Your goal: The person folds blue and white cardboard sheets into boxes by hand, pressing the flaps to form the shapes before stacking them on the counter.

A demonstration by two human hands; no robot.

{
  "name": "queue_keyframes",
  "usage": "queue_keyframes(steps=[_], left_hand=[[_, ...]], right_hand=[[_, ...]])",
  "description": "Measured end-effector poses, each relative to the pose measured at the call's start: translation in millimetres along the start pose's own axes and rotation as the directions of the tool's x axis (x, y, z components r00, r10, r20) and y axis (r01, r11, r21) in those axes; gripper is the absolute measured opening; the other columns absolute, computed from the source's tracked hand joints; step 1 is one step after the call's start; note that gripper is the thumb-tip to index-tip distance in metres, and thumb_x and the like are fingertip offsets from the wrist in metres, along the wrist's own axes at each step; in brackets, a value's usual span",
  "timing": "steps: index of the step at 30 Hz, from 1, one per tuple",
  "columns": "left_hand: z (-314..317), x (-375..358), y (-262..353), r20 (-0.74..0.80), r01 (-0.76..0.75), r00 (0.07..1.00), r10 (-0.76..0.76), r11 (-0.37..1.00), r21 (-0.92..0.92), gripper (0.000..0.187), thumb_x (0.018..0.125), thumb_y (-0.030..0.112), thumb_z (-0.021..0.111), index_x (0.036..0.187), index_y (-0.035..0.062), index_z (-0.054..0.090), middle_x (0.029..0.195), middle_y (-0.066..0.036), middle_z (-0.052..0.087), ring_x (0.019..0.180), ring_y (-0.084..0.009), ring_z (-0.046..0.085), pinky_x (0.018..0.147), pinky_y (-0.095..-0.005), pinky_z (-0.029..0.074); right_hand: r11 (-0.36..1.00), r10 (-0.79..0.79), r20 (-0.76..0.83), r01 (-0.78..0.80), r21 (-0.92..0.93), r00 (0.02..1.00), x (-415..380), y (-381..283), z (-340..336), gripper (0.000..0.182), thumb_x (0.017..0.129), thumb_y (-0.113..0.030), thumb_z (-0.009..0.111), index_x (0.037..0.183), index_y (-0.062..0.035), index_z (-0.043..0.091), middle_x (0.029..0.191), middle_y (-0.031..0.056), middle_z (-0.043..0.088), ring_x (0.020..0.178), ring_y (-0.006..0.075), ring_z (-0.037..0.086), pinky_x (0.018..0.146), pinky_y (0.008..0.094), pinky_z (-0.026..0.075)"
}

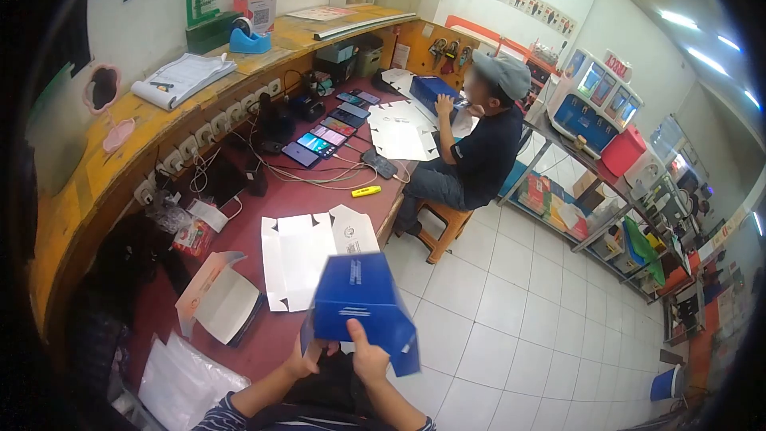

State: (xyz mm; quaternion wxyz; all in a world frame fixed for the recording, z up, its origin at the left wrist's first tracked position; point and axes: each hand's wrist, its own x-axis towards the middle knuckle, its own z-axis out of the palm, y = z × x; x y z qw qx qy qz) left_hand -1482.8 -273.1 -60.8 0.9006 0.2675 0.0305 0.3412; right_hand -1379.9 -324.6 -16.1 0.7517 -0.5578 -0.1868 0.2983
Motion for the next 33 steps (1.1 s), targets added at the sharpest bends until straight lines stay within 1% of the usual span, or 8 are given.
queue_keyframes(steps=[2, 6, 10, 12, 17, 24, 29, 33], left_hand=[[14, 7, -4, -0.029, -0.24, 0.829, 0.559, 0.402, 0.883, 0.037, 0.075, 0.026, 0.061, 0.101, 0.0051, 0.045, 0.088, -0.004, 0.05, 0.08, -0.0125, 0.048, 0.06, -0.0261, 0.041], [17, 8, 29, -0.324, 0.01, 0.913, 0.246, 0.782, 0.623, 0.025, 0.074, 0.011, 0.062, 0.095, 0.0026, 0.05, 0.078, -0.003, 0.053, 0.071, -0.0094, 0.051, 0.063, -0.0236, 0.042], [-3, 13, 33, -0.179, -0.214, 0.836, 0.518, 0.61, 0.763, 0.02, 0.078, 0.004, 0.056, 0.096, 0.0009, 0.049, 0.079, -0.002, 0.053, 0.073, -0.0092, 0.051, 0.061, -0.0232, 0.042], [-33, 5, 33, -0.106, -0.1, 0.877, 0.469, 0.393, 0.914, 0.022, 0.079, 0.001, 0.052, 0.1, 0.0002, 0.046, 0.08, -0.003, 0.053, 0.074, -0.0095, 0.051, 0.063, -0.0217, 0.042], [14, 12, 25, -0.175, -0.224, 0.855, 0.488, 0.652, 0.724, 0.03, 0.082, 0.001, 0.045, 0.109, -0.0016, 0.032, 0.086, -0.009, 0.051, 0.067, -0.012, 0.054, 0.056, -0.0214, 0.045], [-3, 15, 27, -0.185, -0.127, 0.911, 0.369, 0.676, 0.726, 0.028, 0.083, 0.003, 0.043, 0.109, 0.0002, 0.033, 0.082, -0.008, 0.051, 0.066, -0.0115, 0.054, 0.054, -0.0211, 0.043], [-5, 16, 27, -0.22, -0.059, 0.931, 0.29, 0.716, 0.696, 0.024, 0.086, 0.015, 0.043, 0.105, 0.0022, 0.039, 0.081, -0.008, 0.052, 0.069, -0.013, 0.053, 0.059, -0.0243, 0.043], [10, 18, 44, -0.414, -0.129, 0.908, 0.062, 0.982, -0.137, 0.031, 0.087, 0.032, 0.036, 0.092, 0.0041, 0.049, 0.086, -0.006, 0.054, 0.078, -0.0164, 0.052, 0.069, -0.0284, 0.042]], right_hand=[[0.925, 0.005, 0.223, 0.081, -0.372, 0.975, -8, -12, 10, 0.035, 0.075, -0.003, 0.059, 0.107, -0.0012, 0.045, 0.099, 0.0072, 0.052, 0.093, 0.0158, 0.048, 0.085, 0.0294, 0.036], [0.95, 0.016, -0.088, 0.012, 0.311, 0.996, 16, 6, 5, 0.029, 0.082, -0.015, 0.05, 0.107, -0.0007, 0.045, 0.084, 0.0056, 0.054, 0.08, 0.0142, 0.05, 0.076, 0.0277, 0.038], [0.705, 0.237, 0.568, -0.541, 0.458, 0.789, 51, -15, -34, 0.029, 0.078, -0.01, 0.045, 0.104, 0.0027, 0.044, 0.075, 0.0036, 0.05, 0.068, 0.0133, 0.047, 0.063, 0.0247, 0.038], [0.817, 0.285, 0.398, -0.438, 0.375, 0.872, 42, -20, -19, 0.025, 0.078, -0.01, 0.048, 0.1, 0.0016, 0.045, 0.077, 0.004, 0.051, 0.07, 0.0137, 0.048, 0.065, 0.0251, 0.039], [0.973, -0.229, -0.068, 0.23, -0.004, 0.971, 14, 31, 14, 0.016, 0.075, -0.006, 0.061, 0.083, -0.0071, 0.047, 0.086, 0.0037, 0.053, 0.079, 0.0131, 0.05, 0.073, 0.0267, 0.039], [0.724, 0.263, 0.519, -0.522, 0.451, 0.813, 14, 5, 29, 0.01, 0.078, -0.008, 0.055, 0.085, -0.0144, 0.051, 0.084, -0.0015, 0.054, 0.073, 0.0101, 0.049, 0.066, 0.0275, 0.039], [0.67, 0.298, 0.439, -0.513, 0.536, 0.848, 10, 27, 32, 0.02, 0.077, -0.002, 0.054, 0.092, -0.0146, 0.051, 0.079, -0.0024, 0.054, 0.068, 0.0075, 0.048, 0.059, 0.023, 0.038], [0.833, 0.143, 0.172, -0.212, 0.511, 0.975, 16, 24, 32, 0.035, 0.07, 0.01, 0.055, 0.096, -0.0127, 0.05, 0.085, -0.0029, 0.053, 0.074, 0.0076, 0.048, 0.063, 0.0216, 0.037]])
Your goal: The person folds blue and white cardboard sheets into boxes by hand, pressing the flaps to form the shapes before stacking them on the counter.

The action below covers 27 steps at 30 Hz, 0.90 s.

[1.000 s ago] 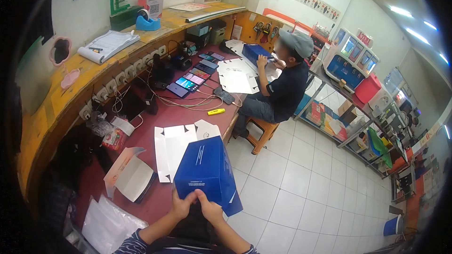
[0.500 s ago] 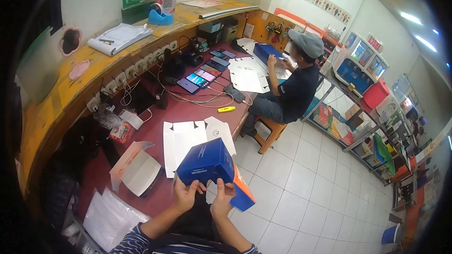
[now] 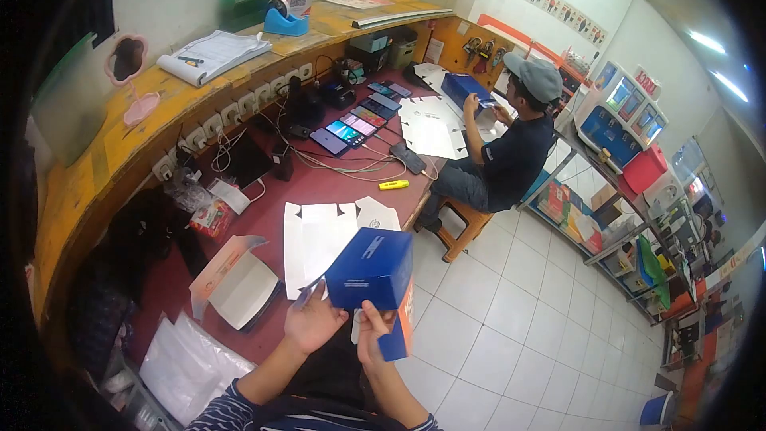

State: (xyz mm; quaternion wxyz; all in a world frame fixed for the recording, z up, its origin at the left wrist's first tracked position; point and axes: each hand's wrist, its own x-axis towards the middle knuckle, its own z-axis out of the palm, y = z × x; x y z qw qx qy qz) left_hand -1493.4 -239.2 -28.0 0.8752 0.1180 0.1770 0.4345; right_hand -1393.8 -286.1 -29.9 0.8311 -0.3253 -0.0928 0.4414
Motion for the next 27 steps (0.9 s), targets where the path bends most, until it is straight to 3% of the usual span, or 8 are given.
queue_keyframes(steps=[1, 3, 5, 8, 19, 22, 25, 27], left_hand=[[2, -4, 6, -0.081, 0.087, 0.989, -0.124, 0.929, -0.36, 0.036, 0.087, 0.036, 0.033, 0.087, 0.0044, 0.052, 0.089, -0.006, 0.054, 0.08, -0.0175, 0.052, 0.072, -0.0297, 0.041], [-24, 0, -5, -0.09, 0.079, 0.99, -0.111, 0.951, -0.297, 0.024, 0.085, 0.025, 0.044, 0.078, 0.0044, 0.054, 0.085, -0.004, 0.055, 0.076, -0.0141, 0.053, 0.068, -0.0247, 0.041], [-35, -3, -18, -0.069, -0.19, 0.937, 0.344, 0.662, 0.725, 0.016, 0.075, 0.019, 0.063, 0.078, 0.0041, 0.056, 0.069, 0.0, 0.054, 0.063, -0.0055, 0.047, 0.058, -0.0203, 0.036], [-17, -7, -31, -0.168, -0.299, 0.852, 0.495, 0.725, 0.62, 0.013, 0.069, 0.007, 0.067, 0.066, 0.0032, 0.055, 0.058, 0.002, 0.05, 0.053, -0.003, 0.042, 0.049, -0.0175, 0.032], [-52, -20, 14, -0.198, 0.063, 0.975, 0.098, 0.736, 0.674, 0.02, 0.072, 0.015, 0.065, 0.07, -0.0022, 0.055, 0.062, -0.003, 0.049, 0.053, -0.0068, 0.044, 0.05, -0.0191, 0.036], [-38, -31, 31, 0.361, -0.188, 0.631, 0.687, -0.315, 0.93, 0.08, 0.052, 0.026, 0.077, 0.115, 0.0021, 0.035, 0.105, -0.015, 0.047, 0.085, -0.0216, 0.049, 0.069, -0.0308, 0.042], [-33, -41, 49, 0.417, -0.246, 0.795, 0.44, -0.396, 0.885, 0.072, 0.053, 0.023, 0.075, 0.111, 0.0011, 0.038, 0.101, -0.016, 0.05, 0.087, -0.0272, 0.052, 0.074, -0.0328, 0.043], [-58, -44, 45, 0.177, -0.125, 0.858, 0.482, -0.139, 0.982, 0.062, 0.059, 0.02, 0.072, 0.109, 0.0005, 0.041, 0.101, -0.015, 0.051, 0.088, -0.0249, 0.054, 0.076, -0.0315, 0.043]], right_hand=[[1.0, 0.0, -0.001, 0.0, 0.0, 1.0, 2, -1, 1, 0.035, 0.07, 0.01, 0.055, 0.096, -0.0127, 0.05, 0.085, -0.0029, 0.053, 0.074, 0.0076, 0.048, 0.063, 0.0216, 0.037], [0.968, -0.175, -0.06, 0.161, -0.192, 0.983, 8, -2, 2, 0.034, 0.07, 0.009, 0.056, 0.097, -0.0109, 0.05, 0.087, -0.0016, 0.053, 0.076, 0.0083, 0.049, 0.067, 0.0209, 0.038], [0.938, -0.239, -0.027, 0.223, -0.266, 0.971, 9, 4, -6, 0.034, 0.069, 0.007, 0.058, 0.098, -0.0079, 0.049, 0.089, 0.0015, 0.054, 0.082, 0.0099, 0.049, 0.074, 0.0228, 0.039], [0.973, -0.158, -0.001, 0.156, -0.169, 0.987, -3, 18, -5, 0.036, 0.07, 0.006, 0.056, 0.104, -0.0048, 0.048, 0.097, 0.0059, 0.054, 0.092, 0.0153, 0.049, 0.084, 0.0295, 0.038], [0.989, 0.063, 0.027, -0.058, -0.138, 0.998, 5, 25, -5, 0.032, 0.074, 0.004, 0.053, 0.104, -0.006, 0.047, 0.097, 0.0059, 0.054, 0.088, 0.0167, 0.053, 0.079, 0.0294, 0.042], [0.927, 0.035, 0.134, 0.018, -0.375, 0.99, -2, 33, 3, 0.032, 0.073, 0.001, 0.057, 0.103, -0.0045, 0.047, 0.097, 0.0068, 0.053, 0.088, 0.0176, 0.052, 0.078, 0.0291, 0.042], [0.501, 0.282, 0.413, 0.235, -0.833, 0.866, -3, 50, -10, 0.03, 0.074, -0.011, 0.06, 0.099, 0.0001, 0.048, 0.092, 0.0079, 0.054, 0.083, 0.0181, 0.052, 0.075, 0.0282, 0.041], [0.319, 0.46, 0.503, 0.393, -0.862, 0.731, -7, 58, -18, 0.044, 0.071, -0.024, 0.064, 0.104, -0.0008, 0.046, 0.098, 0.0132, 0.053, 0.093, 0.0243, 0.051, 0.078, 0.0378, 0.04]])
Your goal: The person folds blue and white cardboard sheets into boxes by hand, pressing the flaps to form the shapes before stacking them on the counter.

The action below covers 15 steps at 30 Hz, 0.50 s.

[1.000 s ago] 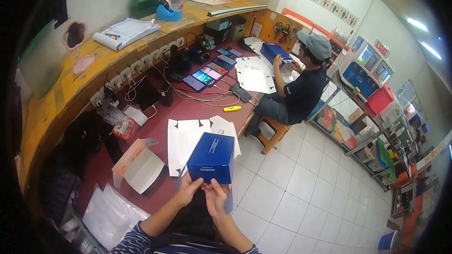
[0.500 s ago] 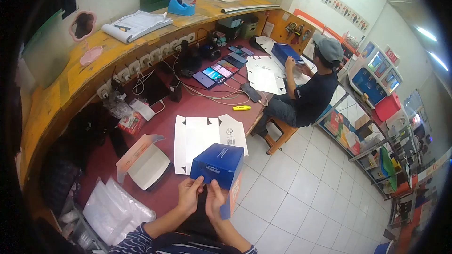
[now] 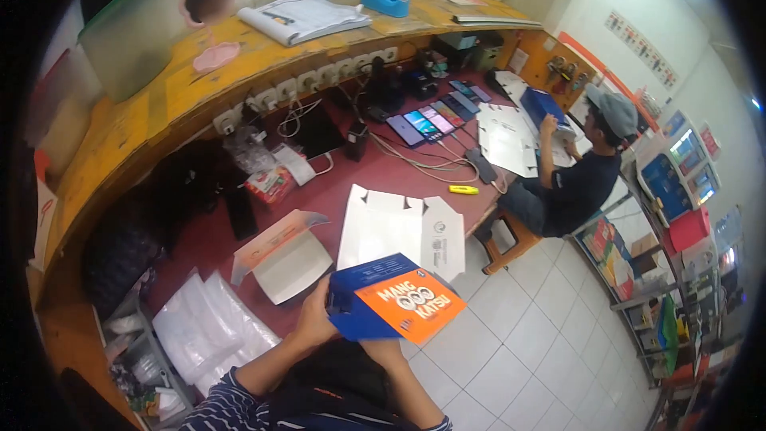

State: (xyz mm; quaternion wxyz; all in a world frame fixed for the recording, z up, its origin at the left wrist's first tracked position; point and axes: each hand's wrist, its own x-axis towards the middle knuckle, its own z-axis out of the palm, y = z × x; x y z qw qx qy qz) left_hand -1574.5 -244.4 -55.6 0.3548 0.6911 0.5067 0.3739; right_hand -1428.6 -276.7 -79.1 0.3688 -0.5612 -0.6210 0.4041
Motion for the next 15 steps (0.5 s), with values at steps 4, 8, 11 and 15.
queue_keyframes(steps=[4, 8, 11, 15], left_hand=[[1, -23, -85, 0.019, 0.316, 0.923, -0.383, 0.731, -0.605, 0.05, 0.071, 0.017, 0.064, 0.111, 0.0005, 0.039, 0.105, -0.01, 0.05, 0.084, -0.0165, 0.054, 0.072, -0.0279, 0.043], [-44, -56, -97, 0.08, 0.276, 0.89, -0.449, 0.389, -0.879, 0.046, 0.072, 0.019, 0.063, 0.111, 0.003, 0.046, 0.118, -0.008, 0.04, 0.092, -0.0164, 0.048, 0.076, -0.0274, 0.042], [-88, -70, -121, 0.01, -0.021, 1.0, 0.019, 0.976, 0.215, 0.05, 0.069, 0.028, 0.06, 0.11, 0.0026, 0.047, 0.116, -0.013, 0.043, 0.095, -0.0243, 0.05, 0.075, -0.0322, 0.044], [-92, -87, -164, 0.072, 0.08, 0.986, -0.151, 0.801, 0.593, 0.031, 0.066, 0.022, 0.057, 0.09, 0.0032, 0.055, 0.105, -0.012, 0.052, 0.09, -0.0281, 0.053, 0.069, -0.0368, 0.046]], right_hand=[[0.905, -0.087, 0.116, 0.127, -0.407, 0.989, 7, -44, 30, 0.032, 0.069, -0.025, 0.063, 0.092, -0.0049, 0.052, 0.087, 0.0107, 0.055, 0.083, 0.0257, 0.053, 0.074, 0.0406, 0.039], [0.602, -0.294, 0.325, 0.439, -0.667, 0.899, 17, -34, 70, 0.013, 0.069, -0.013, 0.052, 0.081, -0.0078, 0.056, 0.076, 0.0039, 0.053, 0.071, 0.0188, 0.054, 0.074, 0.0409, 0.035], [0.527, -0.413, 0.503, 0.65, -0.548, 0.759, 33, -41, 97, 0.012, 0.07, -0.008, 0.047, 0.079, -0.0072, 0.054, 0.081, 0.0042, 0.052, 0.072, 0.0195, 0.054, 0.074, 0.0396, 0.036], [0.469, -0.339, 0.706, 0.763, -0.445, 0.621, 48, -58, 123, 0.01, 0.07, -0.009, 0.046, 0.078, -0.0064, 0.051, 0.078, 0.0055, 0.049, 0.071, 0.0199, 0.055, 0.067, 0.0331, 0.041]])
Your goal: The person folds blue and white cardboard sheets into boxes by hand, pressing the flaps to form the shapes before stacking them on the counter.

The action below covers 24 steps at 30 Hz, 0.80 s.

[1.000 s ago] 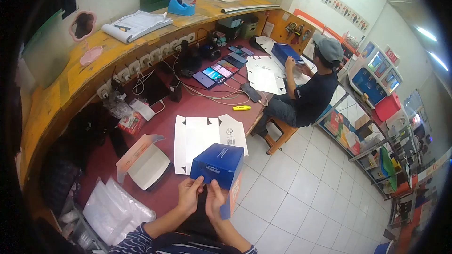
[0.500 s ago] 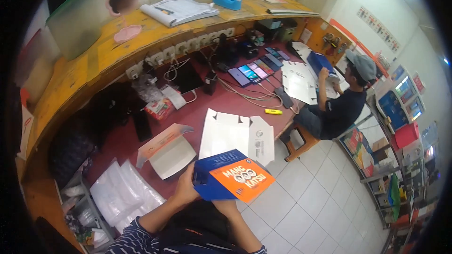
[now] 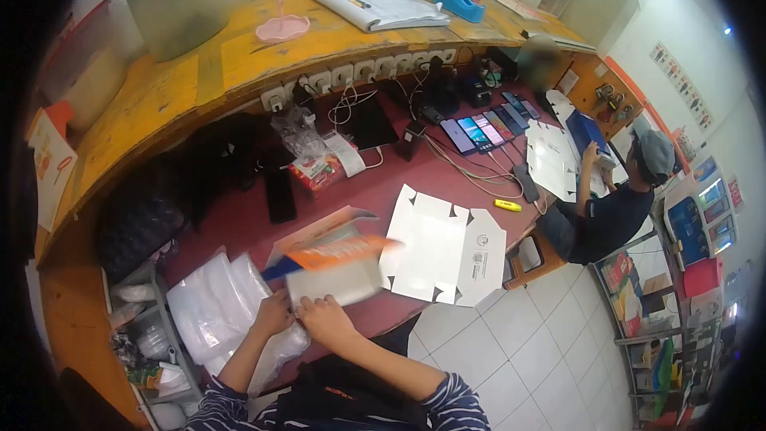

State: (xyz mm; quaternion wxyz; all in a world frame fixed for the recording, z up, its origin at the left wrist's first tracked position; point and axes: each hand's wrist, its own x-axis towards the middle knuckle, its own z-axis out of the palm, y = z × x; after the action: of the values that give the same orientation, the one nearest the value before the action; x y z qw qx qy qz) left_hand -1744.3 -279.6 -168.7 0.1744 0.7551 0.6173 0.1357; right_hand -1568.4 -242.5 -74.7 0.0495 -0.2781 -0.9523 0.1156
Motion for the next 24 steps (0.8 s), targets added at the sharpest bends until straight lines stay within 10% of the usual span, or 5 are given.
queue_keyframes(steps=[3, 8, 24], left_hand=[[3, 3, 3, -0.216, 0.036, 0.97, -0.111, 0.946, -0.322, 0.025, 0.063, 0.022, 0.057, 0.081, 0.0046, 0.058, 0.087, -0.007, 0.058, 0.079, -0.0295, 0.055, 0.064, -0.0369, 0.047], [26, 9, -13, -0.336, -0.155, 0.921, 0.195, 0.978, 0.143, 0.015, 0.054, 0.008, 0.062, 0.068, 0.0093, 0.058, 0.077, -0.004, 0.057, 0.062, -0.0176, 0.054, 0.049, -0.0275, 0.046], [31, 10, 2, -0.436, -0.288, 0.847, 0.304, 0.952, 0.105, 0.013, 0.056, 0.011, 0.058, 0.069, 0.013, 0.059, 0.072, 0.001, 0.055, 0.052, -0.0151, 0.053, 0.044, -0.0263, 0.043]], right_hand=[[0.982, -0.177, -0.003, 0.177, 0.058, 0.984, 25, 5, 15, 0.009, 0.07, -0.009, 0.046, 0.077, -0.0062, 0.051, 0.077, 0.0061, 0.048, 0.069, 0.0205, 0.055, 0.063, 0.0317, 0.043], [0.99, -0.109, 0.034, 0.105, 0.097, 0.993, 35, 36, 33, 0.01, 0.07, -0.008, 0.046, 0.078, -0.0054, 0.051, 0.078, 0.0081, 0.049, 0.068, 0.0233, 0.056, 0.06, 0.0346, 0.044], [0.991, 0.125, -0.015, -0.125, -0.041, 0.992, 16, 22, 34, 0.011, 0.074, -0.018, 0.051, 0.072, -0.0071, 0.054, 0.072, 0.0055, 0.053, 0.066, 0.0192, 0.057, 0.063, 0.0332, 0.04]])
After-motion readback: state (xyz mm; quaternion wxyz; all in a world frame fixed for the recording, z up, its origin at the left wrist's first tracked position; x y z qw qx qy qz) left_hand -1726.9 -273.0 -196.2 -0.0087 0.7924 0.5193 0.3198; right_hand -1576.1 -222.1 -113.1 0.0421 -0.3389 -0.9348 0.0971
